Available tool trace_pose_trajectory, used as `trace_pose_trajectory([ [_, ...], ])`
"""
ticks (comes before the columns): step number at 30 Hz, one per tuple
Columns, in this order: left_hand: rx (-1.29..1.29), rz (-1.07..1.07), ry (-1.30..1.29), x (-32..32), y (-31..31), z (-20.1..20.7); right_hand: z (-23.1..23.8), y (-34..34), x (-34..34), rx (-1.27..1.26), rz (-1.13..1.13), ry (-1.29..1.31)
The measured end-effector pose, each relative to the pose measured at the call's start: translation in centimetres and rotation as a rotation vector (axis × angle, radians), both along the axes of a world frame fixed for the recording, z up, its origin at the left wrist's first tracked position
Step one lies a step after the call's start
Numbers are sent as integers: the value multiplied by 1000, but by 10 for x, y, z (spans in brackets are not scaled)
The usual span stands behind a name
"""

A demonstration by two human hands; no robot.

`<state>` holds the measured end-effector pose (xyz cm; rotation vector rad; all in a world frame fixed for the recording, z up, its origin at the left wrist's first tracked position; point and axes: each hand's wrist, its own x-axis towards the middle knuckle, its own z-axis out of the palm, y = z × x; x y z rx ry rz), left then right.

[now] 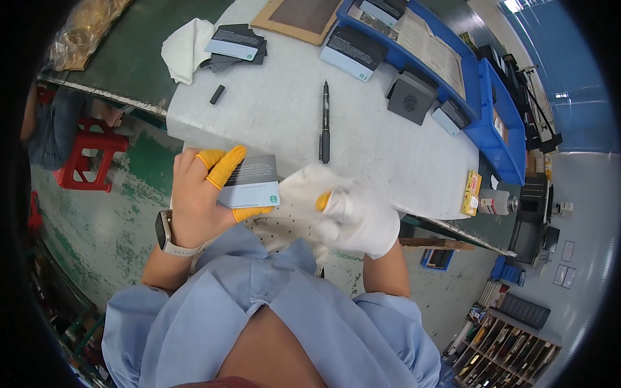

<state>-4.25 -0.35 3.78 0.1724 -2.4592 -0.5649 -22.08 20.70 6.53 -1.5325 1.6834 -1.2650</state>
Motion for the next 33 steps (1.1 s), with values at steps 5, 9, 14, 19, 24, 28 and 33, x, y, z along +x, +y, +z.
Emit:
trace_pose_trajectory([
  [5,-16,-10,-11,-3,1,2,6,-3,8,169,28,457],
  [9,-40,50,25,-13,-1,-1,7,10,-4,251,129,394],
  [14,-12,74,6,-34,-9,7,31,65,-47,187,-431,436],
  [19,-81,42,76,-90,-17,10,53,81,-95,556,-621,922],
  [24,-178,-5,126,-180,-12,21,68,107,-132,452,-702,829],
  [28,-268,-16,73,-241,-12,9,74,50,-144,401,-863,436],
  [33,-213,71,46,-278,0,11,11,-21,-164,232,-969,43],
])
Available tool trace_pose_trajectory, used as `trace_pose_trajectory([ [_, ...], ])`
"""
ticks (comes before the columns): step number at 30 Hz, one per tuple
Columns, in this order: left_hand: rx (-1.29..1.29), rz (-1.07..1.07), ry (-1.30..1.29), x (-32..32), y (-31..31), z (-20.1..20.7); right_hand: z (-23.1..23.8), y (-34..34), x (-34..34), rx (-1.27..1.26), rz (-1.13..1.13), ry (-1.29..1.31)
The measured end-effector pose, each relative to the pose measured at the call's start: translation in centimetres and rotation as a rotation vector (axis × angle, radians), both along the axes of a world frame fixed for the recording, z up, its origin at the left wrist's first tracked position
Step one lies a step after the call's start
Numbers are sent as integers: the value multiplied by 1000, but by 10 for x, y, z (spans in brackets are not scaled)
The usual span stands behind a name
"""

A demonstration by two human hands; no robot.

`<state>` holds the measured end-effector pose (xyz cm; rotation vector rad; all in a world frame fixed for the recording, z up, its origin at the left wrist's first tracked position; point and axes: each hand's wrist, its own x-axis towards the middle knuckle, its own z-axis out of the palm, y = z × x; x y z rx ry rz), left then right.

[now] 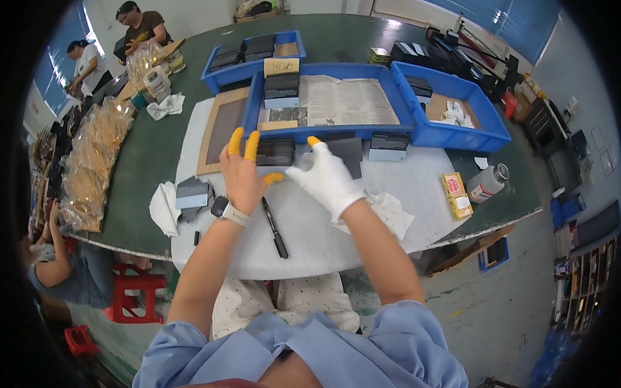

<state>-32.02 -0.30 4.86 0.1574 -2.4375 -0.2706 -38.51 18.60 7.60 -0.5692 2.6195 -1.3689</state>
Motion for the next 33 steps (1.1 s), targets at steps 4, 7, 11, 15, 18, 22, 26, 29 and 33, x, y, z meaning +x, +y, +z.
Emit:
trace_pose_trajectory([
  [4,254,46,-32,7,-2,-10,13,-34,-6,238,-4,-59],
  [7,557,12,-97,13,-15,-28,3,-42,-15,149,9,-44],
  [11,884,-102,-54,20,-29,-44,-6,-47,-20,36,34,-53],
  [15,939,-188,-99,20,-30,-44,-3,-53,-25,-50,4,-100],
  [18,968,-213,-108,22,-28,-40,-4,-53,-25,-78,1,-182],
  [22,911,-233,-95,21,-23,-41,-25,-49,-26,-228,42,-71],
  [26,862,-288,-86,21,-22,-37,-15,-47,-13,29,140,126],
  [29,778,-304,-107,20,-22,-35,-10,-49,-6,121,162,135],
  [33,684,-288,-100,18,-17,-26,-23,-48,-5,33,189,224],
])
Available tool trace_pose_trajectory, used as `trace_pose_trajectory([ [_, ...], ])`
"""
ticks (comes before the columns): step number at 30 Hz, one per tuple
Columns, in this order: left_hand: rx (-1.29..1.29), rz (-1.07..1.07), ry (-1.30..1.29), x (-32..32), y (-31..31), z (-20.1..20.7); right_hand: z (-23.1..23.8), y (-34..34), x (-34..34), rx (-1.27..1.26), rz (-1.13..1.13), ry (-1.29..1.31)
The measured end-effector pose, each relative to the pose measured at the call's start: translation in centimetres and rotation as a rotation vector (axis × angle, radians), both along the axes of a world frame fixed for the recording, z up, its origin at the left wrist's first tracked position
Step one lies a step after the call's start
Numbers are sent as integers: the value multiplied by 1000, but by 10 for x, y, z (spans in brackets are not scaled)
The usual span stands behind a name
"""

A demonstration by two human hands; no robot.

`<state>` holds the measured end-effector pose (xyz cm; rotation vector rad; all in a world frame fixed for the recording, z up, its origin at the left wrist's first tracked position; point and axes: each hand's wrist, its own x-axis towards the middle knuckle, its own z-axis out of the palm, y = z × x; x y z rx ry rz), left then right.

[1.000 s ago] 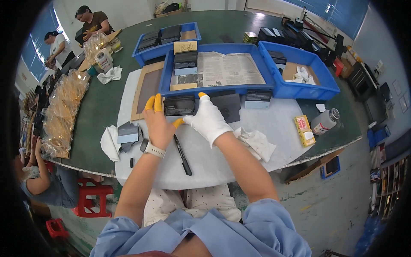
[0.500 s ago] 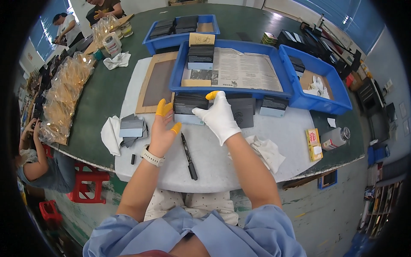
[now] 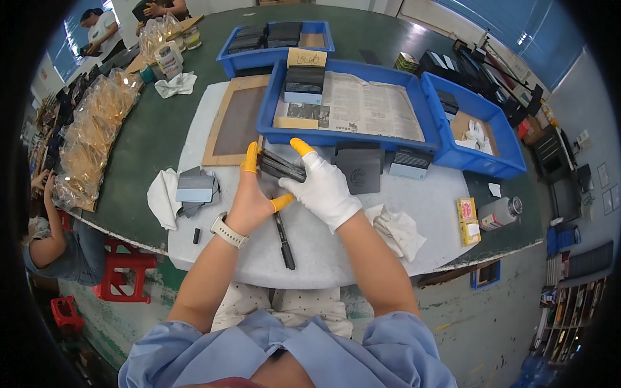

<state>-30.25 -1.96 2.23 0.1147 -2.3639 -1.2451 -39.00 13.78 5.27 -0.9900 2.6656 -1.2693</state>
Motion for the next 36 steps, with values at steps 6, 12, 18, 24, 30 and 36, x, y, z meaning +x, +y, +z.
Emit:
trace_pose_trajectory([
  [6,-105,66,37,-9,15,7,1,1,-4,10,-28,48],
  [12,-234,273,75,-23,33,-3,9,-2,8,54,-71,102],
  [18,-202,258,19,-26,33,-3,1,6,4,-153,-69,-20],
  [24,-166,254,-17,-26,39,4,8,14,-1,-337,-160,-211],
  [30,-161,266,17,-29,38,1,16,16,4,-220,-45,-269],
  [36,-8,225,83,-10,29,19,14,24,-4,-531,16,-220],
])
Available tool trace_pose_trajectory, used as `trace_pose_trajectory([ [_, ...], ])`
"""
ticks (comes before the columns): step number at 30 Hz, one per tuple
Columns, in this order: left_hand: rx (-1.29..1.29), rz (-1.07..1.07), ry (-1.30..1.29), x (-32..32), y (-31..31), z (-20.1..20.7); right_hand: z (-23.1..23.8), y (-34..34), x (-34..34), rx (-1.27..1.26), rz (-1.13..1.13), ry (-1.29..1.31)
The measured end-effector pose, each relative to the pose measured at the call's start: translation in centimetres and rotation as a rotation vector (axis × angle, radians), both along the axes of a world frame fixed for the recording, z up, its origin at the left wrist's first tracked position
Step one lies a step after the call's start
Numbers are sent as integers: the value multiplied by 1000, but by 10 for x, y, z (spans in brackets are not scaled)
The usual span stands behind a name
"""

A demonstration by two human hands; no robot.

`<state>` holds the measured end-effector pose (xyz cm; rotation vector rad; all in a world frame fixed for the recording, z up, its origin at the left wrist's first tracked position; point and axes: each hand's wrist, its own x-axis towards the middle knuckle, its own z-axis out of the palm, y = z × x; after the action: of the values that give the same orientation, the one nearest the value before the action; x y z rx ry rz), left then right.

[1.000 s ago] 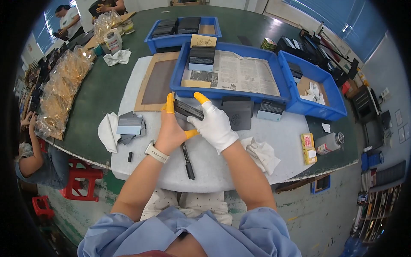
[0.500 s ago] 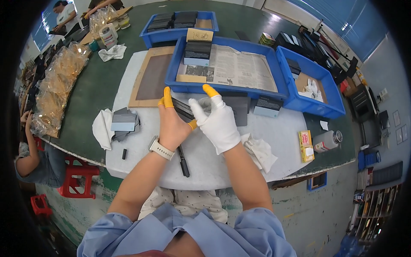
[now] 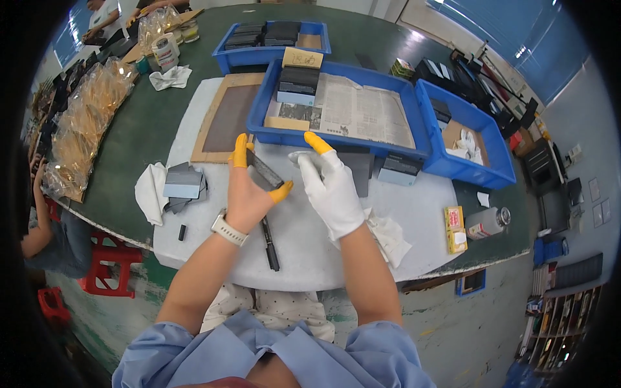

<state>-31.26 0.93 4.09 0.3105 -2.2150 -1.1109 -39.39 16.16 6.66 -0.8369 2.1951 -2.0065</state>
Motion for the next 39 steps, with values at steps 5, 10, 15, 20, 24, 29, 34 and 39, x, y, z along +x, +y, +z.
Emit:
trace_pose_trajectory([
  [5,560,-588,98,17,-33,-8,28,10,21,141,376,293],
  [10,798,-957,-297,21,-39,20,31,-1,34,421,467,686],
  [15,1287,-1027,-409,28,-45,10,17,0,38,238,493,235],
  [20,844,-987,-363,24,-48,0,3,-4,29,98,447,248],
  [24,418,-837,-143,31,-34,7,0,-1,32,22,456,-12],
  [29,104,-726,90,29,-33,14,7,-3,32,-60,490,-323],
  [34,214,-691,-28,24,-33,5,-13,-11,21,-102,557,-255],
  [39,290,-683,-143,19,-36,-1,-18,-13,17,-109,567,-358],
])
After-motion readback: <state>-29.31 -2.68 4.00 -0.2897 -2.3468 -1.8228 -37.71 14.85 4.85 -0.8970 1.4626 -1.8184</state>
